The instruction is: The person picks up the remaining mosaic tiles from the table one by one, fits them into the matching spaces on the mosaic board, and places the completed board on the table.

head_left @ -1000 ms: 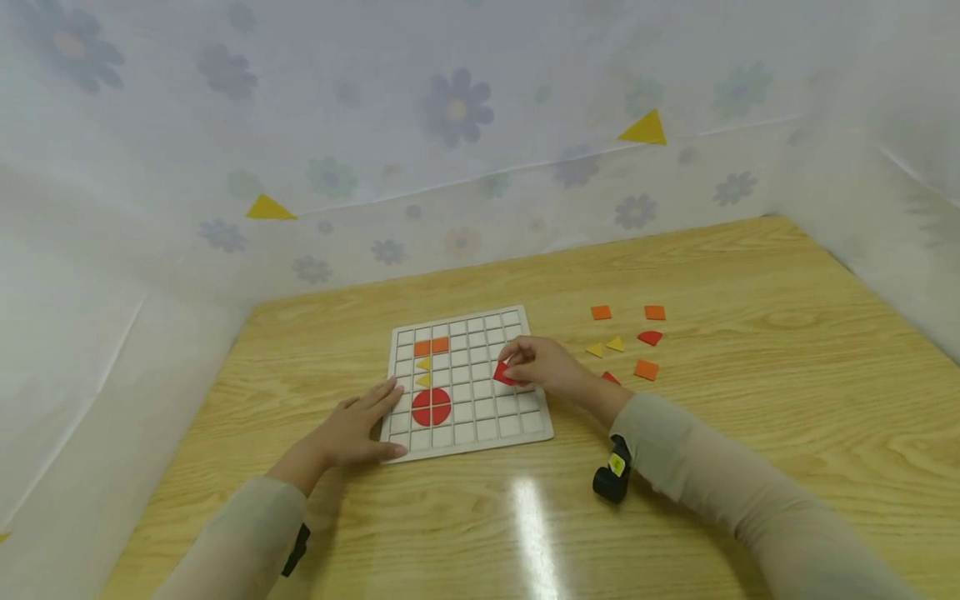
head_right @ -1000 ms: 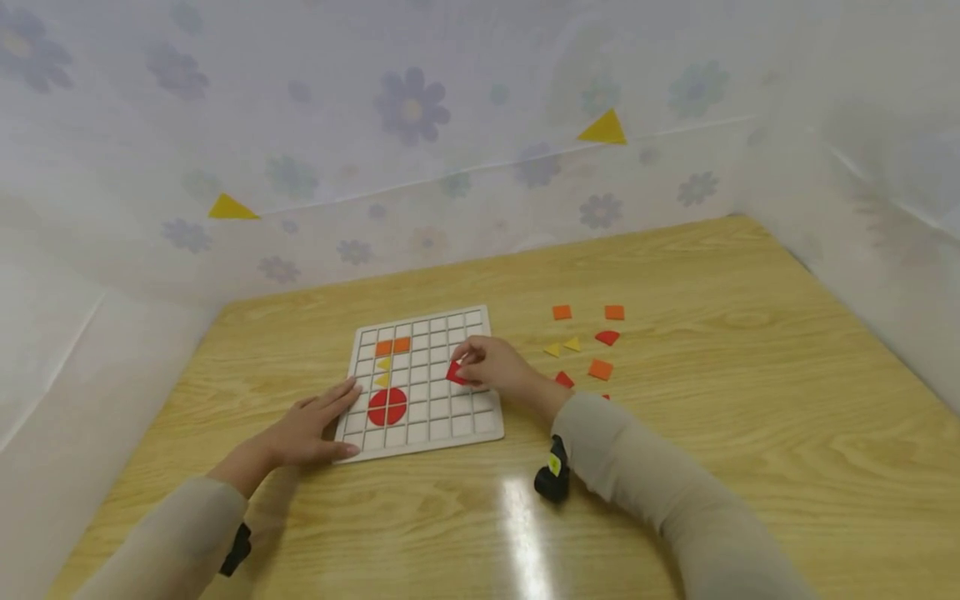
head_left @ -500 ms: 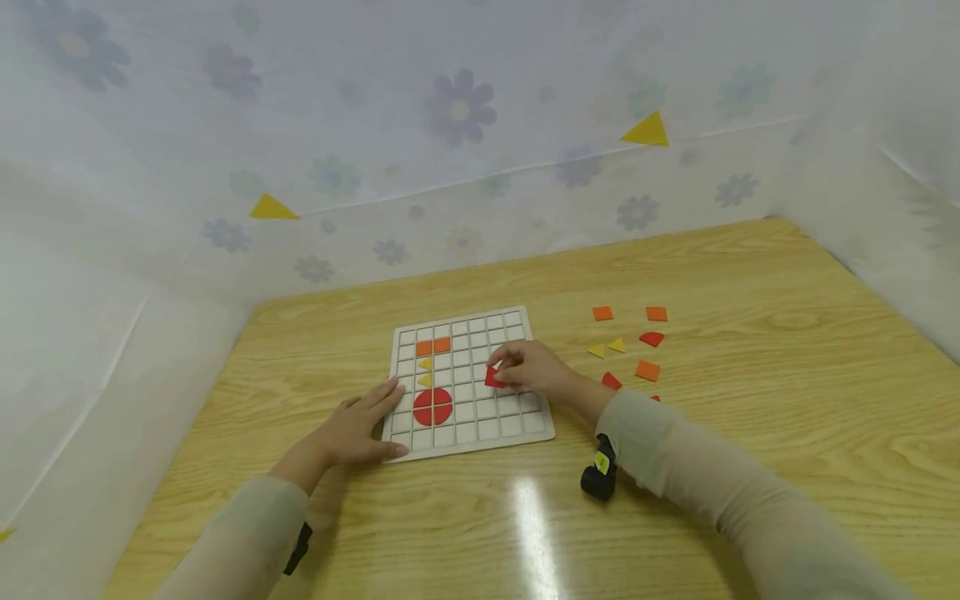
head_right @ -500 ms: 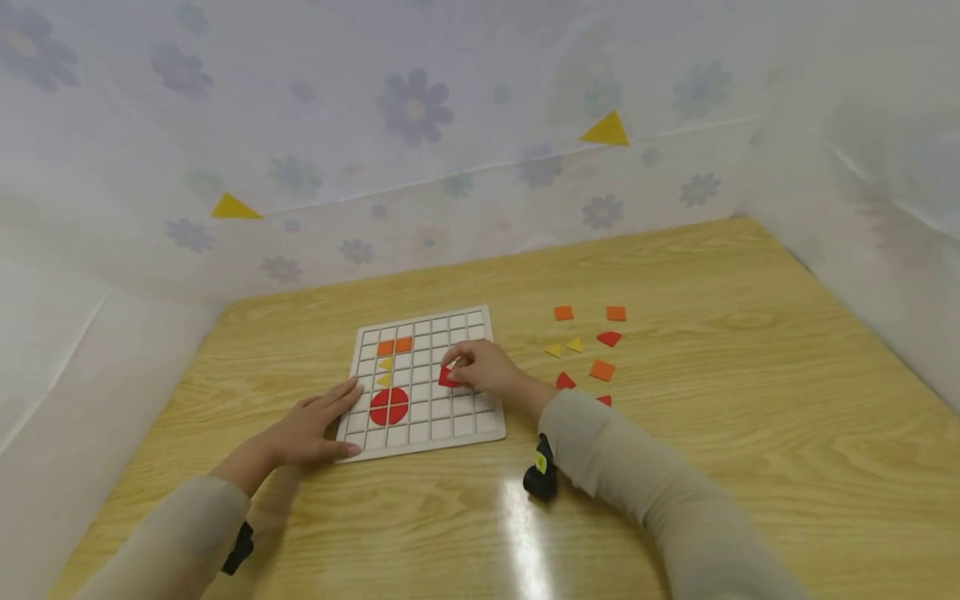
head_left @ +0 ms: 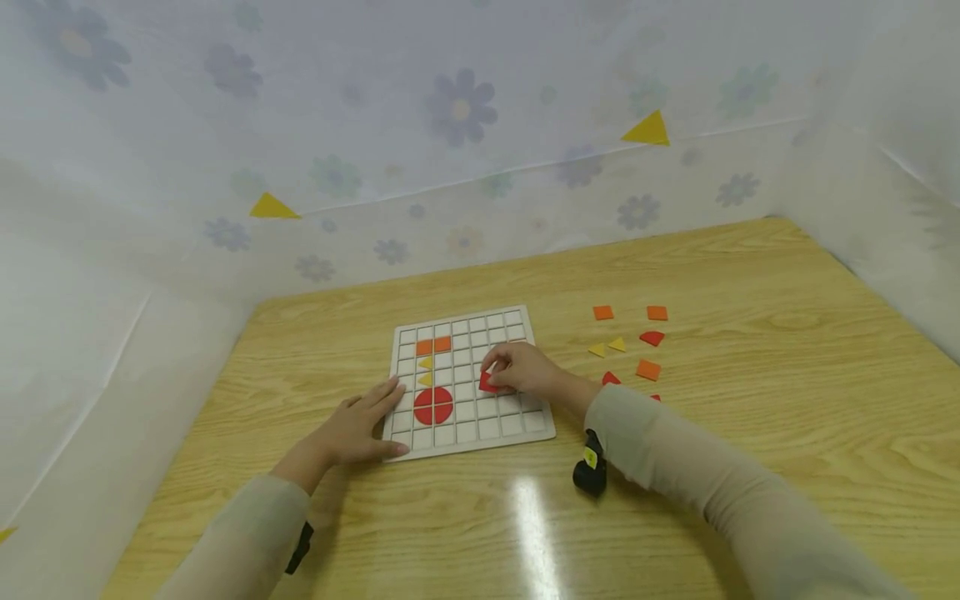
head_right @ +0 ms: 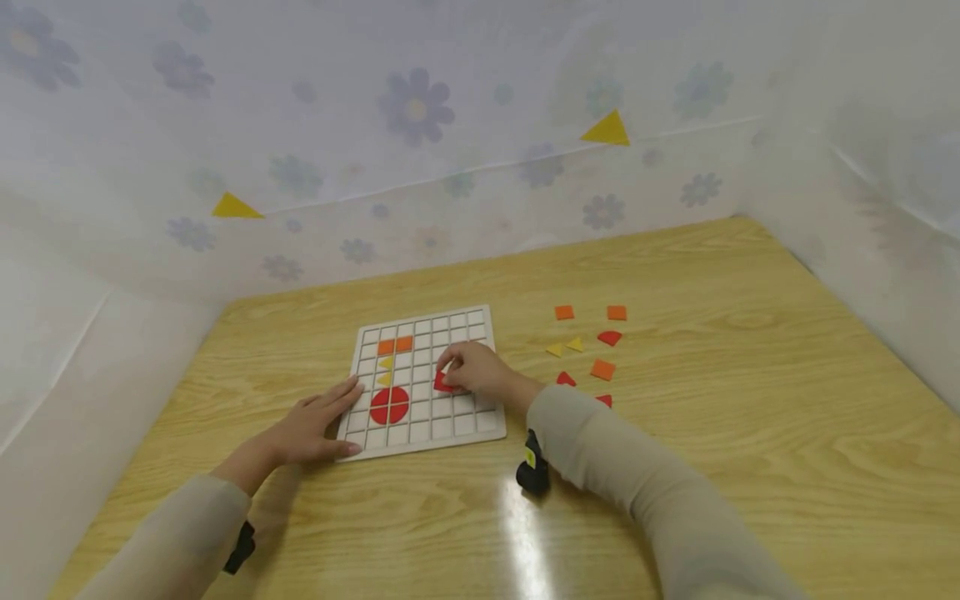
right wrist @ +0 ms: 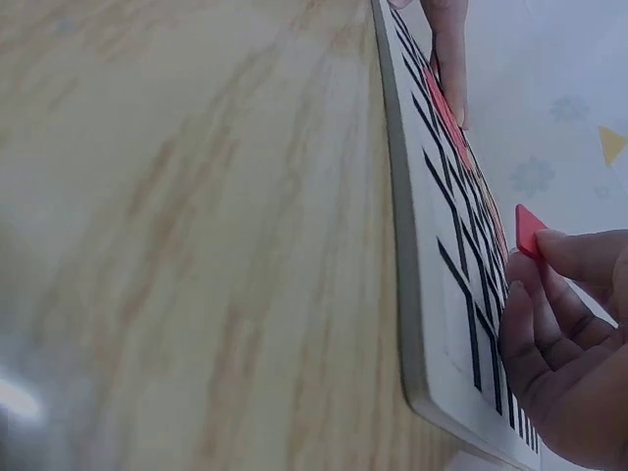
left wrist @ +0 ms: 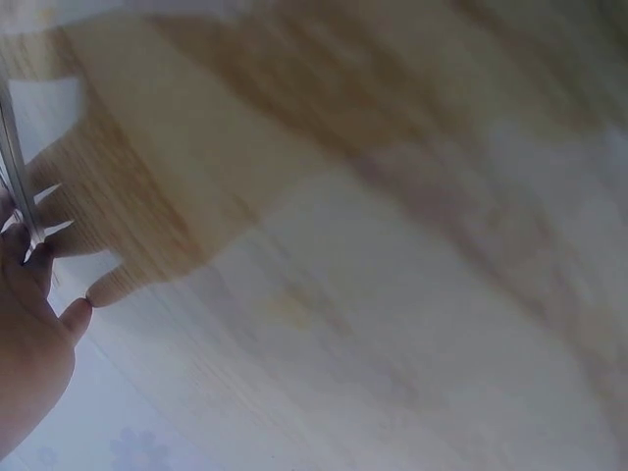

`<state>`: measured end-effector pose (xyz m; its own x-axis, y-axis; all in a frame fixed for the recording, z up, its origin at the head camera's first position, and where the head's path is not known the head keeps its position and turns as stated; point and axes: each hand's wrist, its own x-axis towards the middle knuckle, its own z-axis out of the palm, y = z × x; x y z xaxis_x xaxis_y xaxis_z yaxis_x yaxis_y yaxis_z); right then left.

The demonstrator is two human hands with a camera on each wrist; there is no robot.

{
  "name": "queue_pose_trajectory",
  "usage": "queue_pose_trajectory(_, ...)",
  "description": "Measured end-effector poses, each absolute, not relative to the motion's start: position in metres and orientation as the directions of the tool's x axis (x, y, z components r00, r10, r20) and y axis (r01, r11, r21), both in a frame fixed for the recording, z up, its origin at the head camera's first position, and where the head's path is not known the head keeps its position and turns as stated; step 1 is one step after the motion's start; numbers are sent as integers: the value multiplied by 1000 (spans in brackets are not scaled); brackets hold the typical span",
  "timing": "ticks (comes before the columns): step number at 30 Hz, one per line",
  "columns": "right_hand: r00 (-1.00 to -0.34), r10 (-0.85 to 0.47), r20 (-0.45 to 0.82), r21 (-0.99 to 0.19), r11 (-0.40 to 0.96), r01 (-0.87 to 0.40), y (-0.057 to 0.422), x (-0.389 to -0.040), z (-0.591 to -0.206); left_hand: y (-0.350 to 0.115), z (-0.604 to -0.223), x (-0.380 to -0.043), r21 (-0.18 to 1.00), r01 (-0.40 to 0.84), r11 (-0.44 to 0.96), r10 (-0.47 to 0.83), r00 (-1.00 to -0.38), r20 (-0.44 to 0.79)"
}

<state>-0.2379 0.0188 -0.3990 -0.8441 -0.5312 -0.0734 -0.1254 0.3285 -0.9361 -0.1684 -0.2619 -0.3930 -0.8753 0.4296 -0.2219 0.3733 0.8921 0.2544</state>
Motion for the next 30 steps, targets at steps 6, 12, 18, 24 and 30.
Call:
queue_pose_trajectory(6, -824, -559, -85, -884, 424, -196, 16, -238, -395, -261, -393, -168, 265, 370, 890, 431, -874, -225)
queue_pose_trajectory(12, -811, -580, -74, -840, 475, -263, 14, -239, -395, -261, -393, -169, 260, 367, 893, 426, -875, -228)
queue_pose_trajectory(18, -811, -580, -73, -819, 499, -283, 11, -241, -399, -261, -393, -169, 259, 369, 893, 427, -876, -224)
queue_pose_trajectory(24, -816, -575, -61, -786, 532, -315, 8, -240, -400, -260, -393, -169, 256, 371, 893, 428, -876, -223)
queue_pose_trajectory(30, -807, -588, -51, -736, 568, -368, 6, -238, -394, -260, -392, -169, 260, 357, 897, 417, -878, -235)
